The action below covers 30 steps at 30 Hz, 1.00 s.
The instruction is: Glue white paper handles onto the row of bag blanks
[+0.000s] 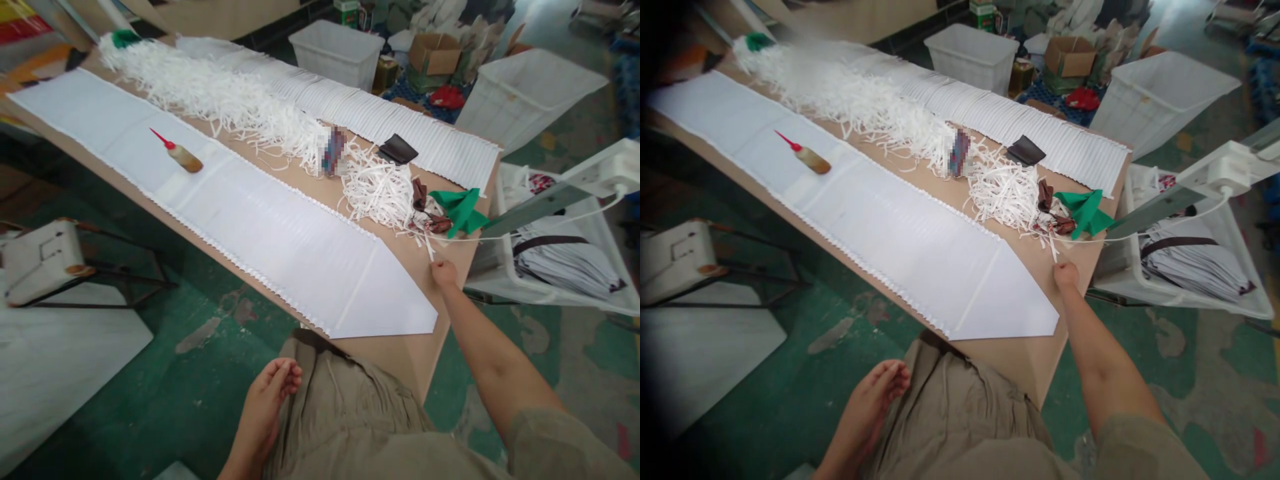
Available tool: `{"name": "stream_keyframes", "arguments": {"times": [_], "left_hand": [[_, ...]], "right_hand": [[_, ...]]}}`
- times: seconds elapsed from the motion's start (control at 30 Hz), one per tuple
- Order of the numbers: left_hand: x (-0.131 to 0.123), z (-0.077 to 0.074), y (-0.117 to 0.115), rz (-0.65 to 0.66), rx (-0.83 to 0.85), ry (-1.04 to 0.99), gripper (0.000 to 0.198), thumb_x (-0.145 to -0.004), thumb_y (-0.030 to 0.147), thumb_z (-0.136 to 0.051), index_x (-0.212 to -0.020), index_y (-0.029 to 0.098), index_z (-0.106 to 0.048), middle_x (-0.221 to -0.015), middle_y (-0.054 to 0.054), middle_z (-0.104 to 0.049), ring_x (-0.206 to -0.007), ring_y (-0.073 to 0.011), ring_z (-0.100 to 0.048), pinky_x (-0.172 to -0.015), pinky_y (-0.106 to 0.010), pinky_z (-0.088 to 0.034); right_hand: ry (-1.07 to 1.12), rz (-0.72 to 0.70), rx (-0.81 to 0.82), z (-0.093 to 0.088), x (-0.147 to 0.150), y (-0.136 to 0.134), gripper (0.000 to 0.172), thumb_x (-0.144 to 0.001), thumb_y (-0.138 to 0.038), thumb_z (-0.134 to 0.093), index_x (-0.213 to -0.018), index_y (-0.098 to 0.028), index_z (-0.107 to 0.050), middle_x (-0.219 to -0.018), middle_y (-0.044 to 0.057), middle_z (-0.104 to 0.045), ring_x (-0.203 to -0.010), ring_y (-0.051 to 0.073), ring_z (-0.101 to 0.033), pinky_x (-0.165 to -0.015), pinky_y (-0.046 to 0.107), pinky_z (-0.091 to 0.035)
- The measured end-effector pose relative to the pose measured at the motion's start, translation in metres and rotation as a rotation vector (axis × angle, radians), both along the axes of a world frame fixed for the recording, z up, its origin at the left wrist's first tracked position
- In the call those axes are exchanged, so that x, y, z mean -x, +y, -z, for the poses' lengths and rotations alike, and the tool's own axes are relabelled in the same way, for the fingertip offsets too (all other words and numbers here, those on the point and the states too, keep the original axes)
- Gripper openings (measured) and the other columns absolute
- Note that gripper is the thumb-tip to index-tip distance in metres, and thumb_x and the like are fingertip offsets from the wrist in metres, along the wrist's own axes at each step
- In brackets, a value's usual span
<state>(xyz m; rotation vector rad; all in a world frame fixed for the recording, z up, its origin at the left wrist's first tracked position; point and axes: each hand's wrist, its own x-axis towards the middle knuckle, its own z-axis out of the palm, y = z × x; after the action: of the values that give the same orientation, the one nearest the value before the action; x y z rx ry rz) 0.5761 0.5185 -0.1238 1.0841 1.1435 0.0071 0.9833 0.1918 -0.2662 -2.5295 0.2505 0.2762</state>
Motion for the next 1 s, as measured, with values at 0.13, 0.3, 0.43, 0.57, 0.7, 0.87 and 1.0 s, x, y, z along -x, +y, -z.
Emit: {"name": "stream_keyframes", "arguments": {"times": [0.13, 0.3, 0.43, 0.57, 0.7, 0.87, 1.0], "left_hand": [[-0.018, 0.006, -0.005, 0.166, -0.043, -0.047, 0.045, -0.071, 0.056, -0.077, -0.086, 0.015, -0.066, -0.082, -0.007, -0.071, -0.070, -0.0163, -0.062, -0.064, -0.025, -0.048], [-0.061, 0.013, -0.029, 0.434, -0.105, -0.201, 0.031, -0.086, 0.047, -0.063, -0.086, 0.016, -0.064, -0.080, -0.005, -0.069, -0.069, -0.0151, -0.060, -0.065, -0.025, -0.047], [-0.103, 0.009, -0.085, 0.723, -0.175, -0.450, 0.023, -0.091, 0.033, -0.055, -0.102, 0.017, -0.066, -0.095, -0.008, -0.070, -0.073, -0.0151, -0.062, -0.072, -0.028, -0.051], [-0.136, -0.001, -0.140, 0.980, -0.245, -0.695, 0.032, -0.088, 0.021, -0.052, -0.116, 0.019, -0.067, -0.123, -0.011, -0.067, -0.093, -0.0175, -0.065, -0.086, -0.031, -0.052], [-0.138, 0.006, -0.142, 1.060, -0.038, -0.519, 0.026, -0.093, 0.030, -0.049, -0.094, 0.015, -0.070, -0.073, -0.002, -0.066, -0.060, -0.0133, -0.060, -0.061, -0.024, -0.047], [-0.093, 0.040, -0.088, 0.662, 0.009, -0.282, 0.033, -0.085, 0.045, -0.061, -0.076, 0.014, -0.069, -0.056, 0.000, -0.058, -0.049, -0.0115, -0.052, -0.052, -0.022, -0.038], [-0.054, 0.069, -0.059, 0.434, -0.067, -0.123, 0.035, -0.082, 0.049, -0.064, -0.078, 0.015, -0.070, -0.055, 0.001, -0.058, -0.046, -0.0103, -0.049, -0.051, -0.022, -0.036]], "right_hand": [[0.037, 0.069, -0.179, -0.008, 0.041, -0.016, 0.027, -0.093, -0.041, -0.063, -0.092, -0.015, -0.066, -0.080, 0.005, -0.071, -0.071, 0.016, -0.068, -0.067, 0.029, -0.058], [0.096, 0.033, -0.316, -0.030, 0.121, -0.048, 0.021, -0.081, -0.041, -0.060, -0.081, -0.020, -0.061, -0.064, 0.003, -0.068, -0.059, 0.017, -0.065, -0.058, 0.028, -0.055], [0.171, -0.168, -0.342, -0.075, 0.178, -0.052, 0.023, -0.077, -0.043, -0.064, -0.081, -0.020, -0.068, -0.065, 0.002, -0.068, -0.060, 0.017, -0.061, -0.059, 0.028, -0.050], [0.164, -0.715, -0.274, -0.145, 0.202, -0.024, 0.023, -0.092, -0.038, -0.055, -0.086, -0.021, -0.069, -0.082, 0.004, -0.070, -0.074, 0.018, -0.061, -0.070, 0.029, -0.047], [0.224, -0.939, -0.221, -0.193, 0.182, -0.007, 0.028, -0.097, -0.039, -0.051, -0.081, -0.021, -0.066, -0.078, 0.003, -0.066, -0.073, 0.016, -0.058, -0.067, 0.026, -0.045], [0.271, -0.851, -0.226, -0.175, 0.116, -0.003, 0.039, -0.090, -0.058, -0.057, -0.073, -0.023, -0.063, -0.065, 0.000, -0.057, -0.063, 0.016, -0.051, -0.057, 0.026, -0.041], [0.272, -0.869, -0.231, -0.135, 0.063, 0.022, 0.048, -0.083, -0.069, -0.059, -0.070, -0.023, -0.063, -0.062, 0.000, -0.055, -0.061, 0.016, -0.050, -0.056, 0.026, -0.040]]}}
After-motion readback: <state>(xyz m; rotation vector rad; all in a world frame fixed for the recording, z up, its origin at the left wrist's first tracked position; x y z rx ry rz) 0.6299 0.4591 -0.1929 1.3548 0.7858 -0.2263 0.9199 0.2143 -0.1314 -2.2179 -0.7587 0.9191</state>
